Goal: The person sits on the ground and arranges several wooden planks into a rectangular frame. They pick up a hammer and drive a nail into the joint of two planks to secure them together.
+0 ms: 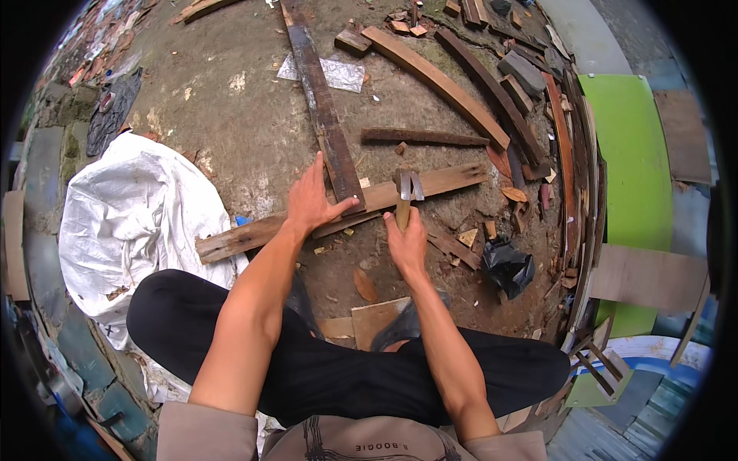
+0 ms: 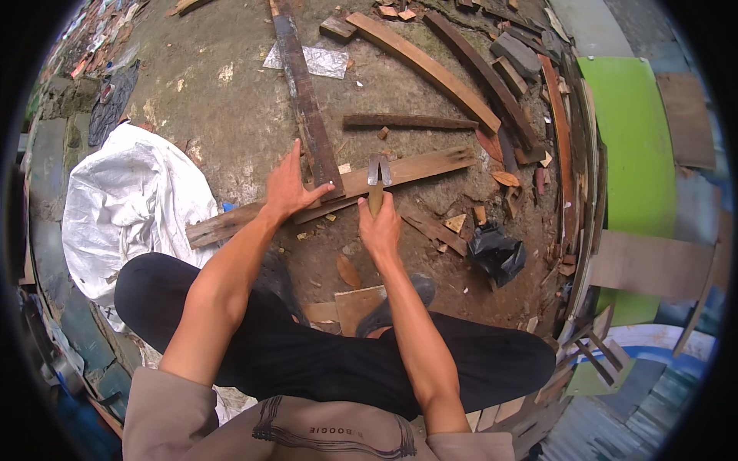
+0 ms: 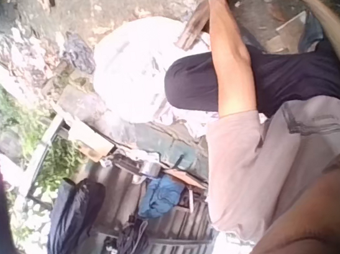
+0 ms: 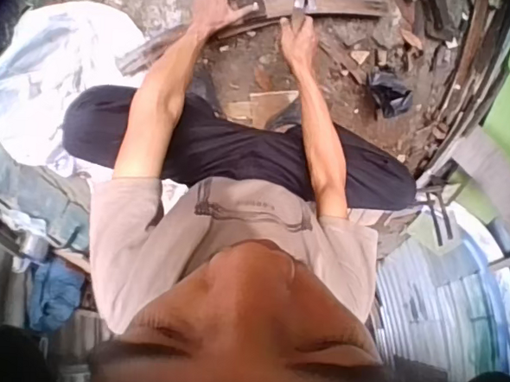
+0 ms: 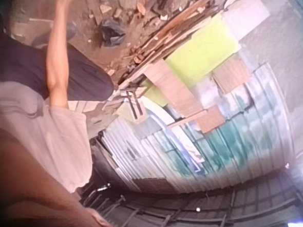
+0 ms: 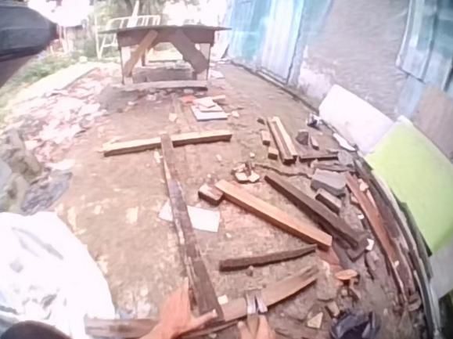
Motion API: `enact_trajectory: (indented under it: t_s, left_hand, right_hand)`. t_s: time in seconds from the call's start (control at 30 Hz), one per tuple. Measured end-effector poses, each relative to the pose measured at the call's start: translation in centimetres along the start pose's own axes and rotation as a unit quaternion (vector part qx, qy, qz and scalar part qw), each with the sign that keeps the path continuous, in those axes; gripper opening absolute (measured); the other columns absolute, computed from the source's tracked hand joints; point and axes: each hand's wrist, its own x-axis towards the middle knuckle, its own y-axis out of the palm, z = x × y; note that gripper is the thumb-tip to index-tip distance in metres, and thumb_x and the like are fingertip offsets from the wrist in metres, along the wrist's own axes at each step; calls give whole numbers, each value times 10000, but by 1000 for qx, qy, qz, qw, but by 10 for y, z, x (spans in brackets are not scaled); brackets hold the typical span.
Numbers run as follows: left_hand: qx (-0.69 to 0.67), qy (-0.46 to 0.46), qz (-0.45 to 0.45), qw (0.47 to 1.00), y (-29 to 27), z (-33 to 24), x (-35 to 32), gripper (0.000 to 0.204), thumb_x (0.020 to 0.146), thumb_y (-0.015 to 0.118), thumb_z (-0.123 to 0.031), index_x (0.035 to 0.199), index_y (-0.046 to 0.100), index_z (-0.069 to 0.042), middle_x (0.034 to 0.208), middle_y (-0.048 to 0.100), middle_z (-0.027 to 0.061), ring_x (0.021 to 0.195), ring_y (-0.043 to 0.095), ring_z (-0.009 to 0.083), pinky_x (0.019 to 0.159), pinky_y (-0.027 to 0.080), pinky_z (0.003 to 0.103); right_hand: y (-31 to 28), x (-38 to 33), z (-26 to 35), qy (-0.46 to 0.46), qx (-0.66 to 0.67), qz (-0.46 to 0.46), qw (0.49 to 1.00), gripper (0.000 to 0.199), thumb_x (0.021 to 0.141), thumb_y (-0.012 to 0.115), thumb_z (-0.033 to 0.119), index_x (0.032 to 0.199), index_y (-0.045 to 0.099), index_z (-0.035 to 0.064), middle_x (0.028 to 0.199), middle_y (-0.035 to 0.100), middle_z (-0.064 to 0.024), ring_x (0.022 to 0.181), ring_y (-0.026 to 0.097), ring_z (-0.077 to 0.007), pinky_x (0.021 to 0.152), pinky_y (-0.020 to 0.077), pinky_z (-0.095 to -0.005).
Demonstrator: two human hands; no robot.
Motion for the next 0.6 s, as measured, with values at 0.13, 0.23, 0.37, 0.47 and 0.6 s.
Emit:
enact_trajectory:
  t_s: [0.13, 0.23, 0.37, 0.47, 0.6]
  left_hand:
    - [130, 127, 28, 983, 5, 10, -4, 1318, 591, 749, -797, 1599, 117, -228, 1615, 109, 220, 1287, 475, 433, 994, 466, 472]
    - [163, 48, 51, 984, 10, 6, -4, 1315, 585, 808, -720, 1600, 123, -239, 1618, 96, 251, 1270, 500, 421, 941, 494, 459]
    - [164, 21, 90, 982, 17, 1, -2, 1297, 591, 843, -649, 1599, 136, -240, 1620, 63, 283, 1190, 564, 412, 861, 515, 448]
    - [160, 23, 84, 983, 19, 5, -4, 1273, 607, 850, -611, 1598, 150, -228, 1614, 71, 298, 1112, 608, 412, 828, 520, 437]
    - [141, 54, 61, 987, 24, 11, -3, 1245, 620, 853, -559, 1596, 165, -207, 1600, 103, 322, 997, 650, 420, 797, 532, 430]
  right_hand:
    - [34, 23, -26, 33, 28, -90, 995, 407, 928, 650, 311, 1163, 567, -10, 957, 652, -230, 953, 645, -399, 833, 479, -469]
    - [51, 29, -44, 76, 107, -112, 985, 451, 957, 634, 230, 1304, 507, -28, 1129, 609, -186, 1047, 633, -320, 882, 523, -401]
    - [70, 43, -71, 99, 305, -96, 942, 424, 974, 601, 117, 1327, 432, -48, 1286, 496, -148, 1107, 590, -233, 935, 570, -329]
    - [73, 39, -55, 104, 399, -92, 907, 356, 974, 600, 127, 1241, 448, -53, 1184, 510, -147, 1064, 599, -225, 909, 588, -336]
    - [78, 40, -48, 89, 442, -103, 887, 292, 968, 604, 130, 1132, 468, -70, 1073, 531, -143, 987, 624, -223, 862, 617, -333]
